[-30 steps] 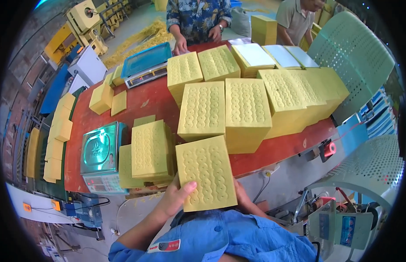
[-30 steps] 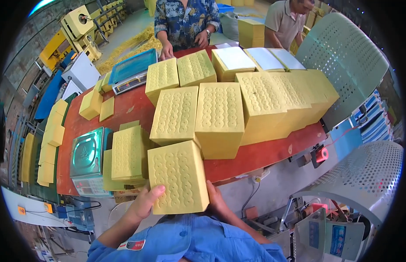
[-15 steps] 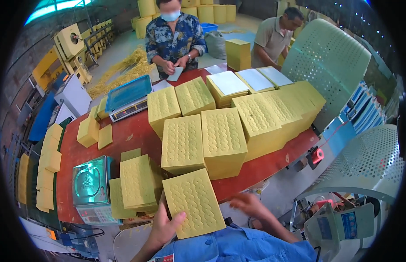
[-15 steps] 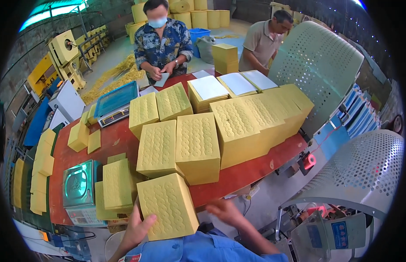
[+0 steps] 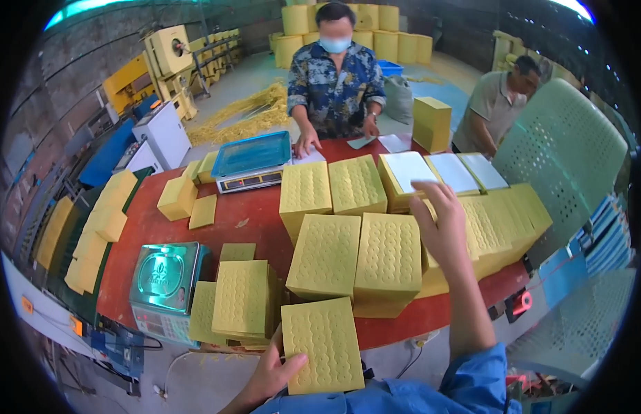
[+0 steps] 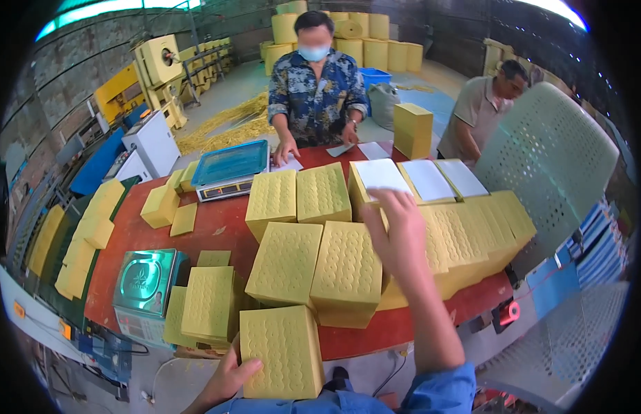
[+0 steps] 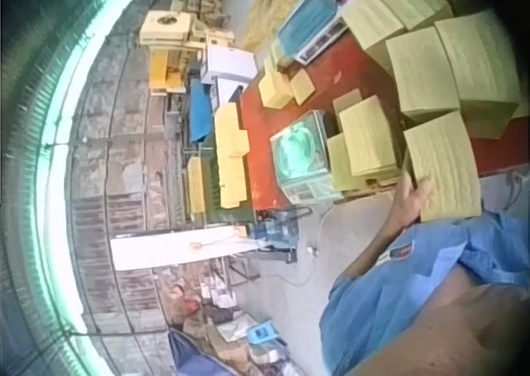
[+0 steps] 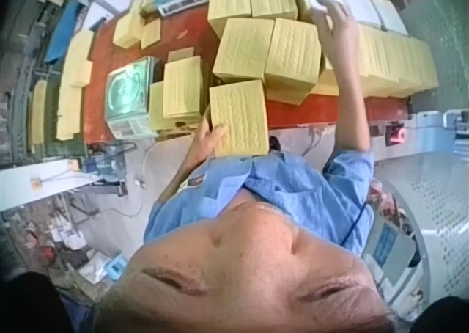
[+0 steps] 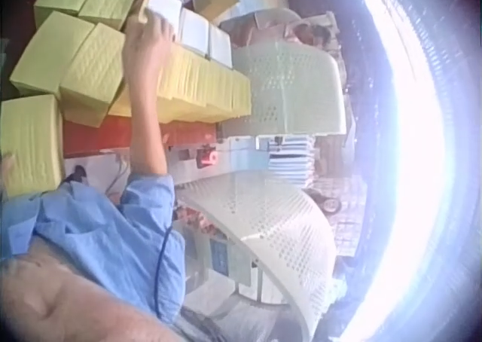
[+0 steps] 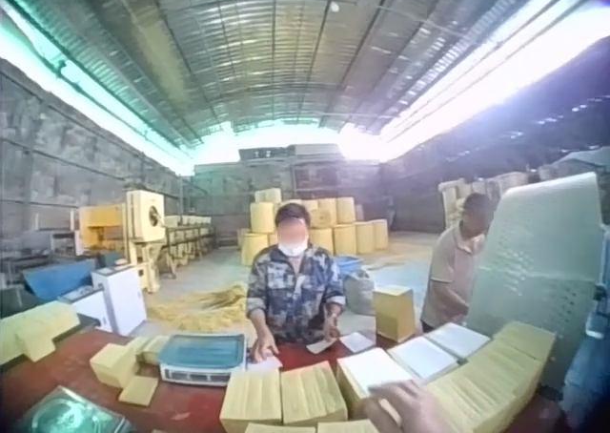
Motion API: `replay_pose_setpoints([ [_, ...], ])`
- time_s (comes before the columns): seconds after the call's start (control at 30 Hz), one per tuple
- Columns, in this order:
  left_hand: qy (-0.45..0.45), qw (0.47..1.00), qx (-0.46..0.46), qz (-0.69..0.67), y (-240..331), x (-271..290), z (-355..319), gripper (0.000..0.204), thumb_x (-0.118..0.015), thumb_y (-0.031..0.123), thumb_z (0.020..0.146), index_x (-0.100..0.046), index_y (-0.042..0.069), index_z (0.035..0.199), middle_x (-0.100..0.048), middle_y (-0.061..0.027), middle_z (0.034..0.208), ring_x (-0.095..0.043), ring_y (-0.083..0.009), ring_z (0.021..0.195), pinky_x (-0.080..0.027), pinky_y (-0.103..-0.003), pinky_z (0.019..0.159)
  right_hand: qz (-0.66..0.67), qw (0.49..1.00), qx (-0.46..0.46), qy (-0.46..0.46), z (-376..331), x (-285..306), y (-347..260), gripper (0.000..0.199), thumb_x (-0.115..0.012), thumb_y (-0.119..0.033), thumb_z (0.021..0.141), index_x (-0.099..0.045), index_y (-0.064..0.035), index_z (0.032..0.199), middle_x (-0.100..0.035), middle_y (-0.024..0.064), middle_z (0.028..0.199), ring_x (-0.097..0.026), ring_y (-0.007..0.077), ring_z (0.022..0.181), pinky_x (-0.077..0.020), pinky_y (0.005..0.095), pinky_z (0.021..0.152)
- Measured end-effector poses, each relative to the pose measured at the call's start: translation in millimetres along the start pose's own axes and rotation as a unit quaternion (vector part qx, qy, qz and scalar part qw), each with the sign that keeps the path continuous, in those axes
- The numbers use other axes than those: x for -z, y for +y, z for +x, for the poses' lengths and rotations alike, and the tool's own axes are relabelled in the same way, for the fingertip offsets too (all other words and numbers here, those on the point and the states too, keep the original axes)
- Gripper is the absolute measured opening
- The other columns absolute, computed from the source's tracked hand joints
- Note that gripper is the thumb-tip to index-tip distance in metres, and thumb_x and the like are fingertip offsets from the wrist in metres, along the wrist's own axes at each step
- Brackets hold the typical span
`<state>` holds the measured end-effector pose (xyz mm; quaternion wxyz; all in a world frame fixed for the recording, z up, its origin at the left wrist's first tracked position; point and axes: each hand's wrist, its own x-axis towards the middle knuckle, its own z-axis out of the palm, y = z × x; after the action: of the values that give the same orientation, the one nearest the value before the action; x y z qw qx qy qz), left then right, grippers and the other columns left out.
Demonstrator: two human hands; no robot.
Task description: The recorder weighs and stacks bundles of yellow paper products on a digital scale in a production environment.
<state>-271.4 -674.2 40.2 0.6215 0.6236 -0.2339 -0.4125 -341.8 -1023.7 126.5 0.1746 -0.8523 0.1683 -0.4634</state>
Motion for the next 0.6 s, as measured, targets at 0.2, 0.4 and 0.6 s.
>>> replay_pose_setpoints([
  [0.2, 0.005, 1.0, -0.005, 0.017, -7.8, 7.4, -5.1, 0.081, -0.06, 0.022, 0.096, -0.017, -0.001, 0.159, -0.038, -0.0167, 0.155, -0.038, -0.0253, 0.143, -0.031, -0.04, 0.117, 0.24, 0.968, 0.066, 0.023, -120.2, 5.0, -52.4, 0.017, -0.057, -0.008, 0.091, -0.067, 0.0021, 0.082, -0.065, 0.0108, 0.071, -0.059, 0.0225, 0.062, -0.0463, 0.0337, 0.056],
  [0.4, -0.028, 0.983, 0.079, -0.162, -32.3, 19.0, -16.8, 0.086, -0.056, 0.049, 0.1, -0.017, 0.004, 0.161, -0.033, -0.0147, 0.16, -0.034, -0.0253, 0.147, -0.03, -0.043, 0.118, 0.283, 0.914, -0.279, -0.075, -263.2, -15.1, 6.5, 0.011, -0.062, -0.004, 0.091, -0.067, 0.0023, 0.083, -0.064, 0.0081, 0.073, -0.058, 0.0158, 0.063, -0.0466, 0.0309, 0.058],
  [0.6, 0.0, 0.976, 0.137, -0.168, -47.8, 24.1, -22.5, 0.073, -0.046, 0.051, 0.104, -0.025, 0.009, 0.16, -0.032, -0.0094, 0.162, -0.04, -0.0257, 0.144, -0.031, -0.044, 0.118, 0.297, 0.821, -0.341, -0.349, -293.7, -5.9, -8.3, 0.039, -0.072, -0.014, 0.089, -0.061, -0.002, 0.125, -0.07, 0.0143, 0.106, -0.07, 0.0219, 0.091, -0.0568, 0.0364, 0.08],
])
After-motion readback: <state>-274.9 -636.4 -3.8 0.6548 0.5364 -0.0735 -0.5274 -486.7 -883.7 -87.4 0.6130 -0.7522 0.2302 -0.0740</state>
